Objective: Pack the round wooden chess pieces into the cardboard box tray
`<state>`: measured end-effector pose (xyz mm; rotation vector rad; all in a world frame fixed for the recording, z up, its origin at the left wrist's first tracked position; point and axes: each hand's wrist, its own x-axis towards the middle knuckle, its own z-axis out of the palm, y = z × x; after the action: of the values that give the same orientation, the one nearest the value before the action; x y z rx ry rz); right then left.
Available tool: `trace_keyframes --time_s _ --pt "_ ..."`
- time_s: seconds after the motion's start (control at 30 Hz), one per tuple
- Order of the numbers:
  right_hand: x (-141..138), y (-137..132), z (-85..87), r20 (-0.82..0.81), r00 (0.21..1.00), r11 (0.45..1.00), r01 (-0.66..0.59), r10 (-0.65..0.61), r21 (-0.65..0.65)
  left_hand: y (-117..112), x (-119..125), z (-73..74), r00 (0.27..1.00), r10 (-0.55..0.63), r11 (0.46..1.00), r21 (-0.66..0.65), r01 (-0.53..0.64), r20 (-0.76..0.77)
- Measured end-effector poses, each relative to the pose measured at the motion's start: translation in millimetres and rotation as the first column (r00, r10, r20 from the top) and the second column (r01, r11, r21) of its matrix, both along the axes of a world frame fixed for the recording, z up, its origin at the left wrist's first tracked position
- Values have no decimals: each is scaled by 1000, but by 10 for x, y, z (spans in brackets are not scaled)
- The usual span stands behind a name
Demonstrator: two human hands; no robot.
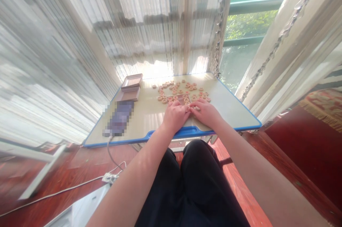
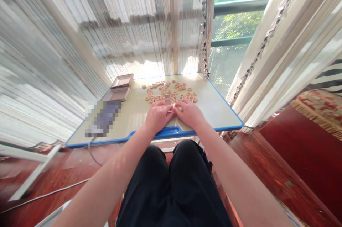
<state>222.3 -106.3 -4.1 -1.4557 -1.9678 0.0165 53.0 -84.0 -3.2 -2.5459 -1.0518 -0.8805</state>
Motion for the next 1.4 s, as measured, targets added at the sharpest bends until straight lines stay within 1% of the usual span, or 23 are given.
trace_keyframes --time_s 0.13,0.3,0.67,0.73,0.8,0.87,0.93,1.03,1.1,1.17,1.23,1.3,1.33,1.4 --pt "13 -5 5 -12 1000 1000 -14 14 -17 -2 -2 6 1000 8 1000 -30 -8 5" --pt "39 8 -4 -60 997 999 -45 45 8 -13 -3 28 1000 0 999 -43 -1 -15" --pt "55 -5 -3 -86 996 999 -31 33 17 -11 -1 27 1000 1 998 -66 -2 -11" --pt "74 5 -12 -86 996 998 4 1 59 -28 3 38 1000 15 997 -70 -15 5" --pt "96 13 -24 -73 994 990 92 -84 104 -43 8 41 999 25 997 -69 -23 38" --pt "108 13 -37 -20 982 976 187 -186 112 -49 8 32 996 36 998 -61 -32 81" --pt "101 4 -48 56 965 964 252 -258 86 -42 0 17 992 43 998 -53 -37 120" --pt "75 -17 -58 135 946 955 287 -294 69 -30 -32 1 983 53 998 -46 -45 178" --pt "76 -12 -52 141 947 957 282 -288 65 -42 -63 5 969 60 998 -20 -57 239" --pt "106 33 -23 97 956 961 275 -275 20 -71 -94 27 943 60 997 26 -73 327" --pt "162 140 42 27 965 964 262 -261 -51 -92 -120 67 904 54 995 53 -84 423" --pt "224 317 138 -22 969 963 243 -247 -119 -51 -146 130 866 54 996 34 -82 497" --pt "250 427 189 -24 971 961 233 -239 -147 8 -162 169 857 63 997 5 -76 512" --pt "285 669 280 -8 970 940 235 -245 -248 220 -211 254 865 106 994 -77 -78 491"
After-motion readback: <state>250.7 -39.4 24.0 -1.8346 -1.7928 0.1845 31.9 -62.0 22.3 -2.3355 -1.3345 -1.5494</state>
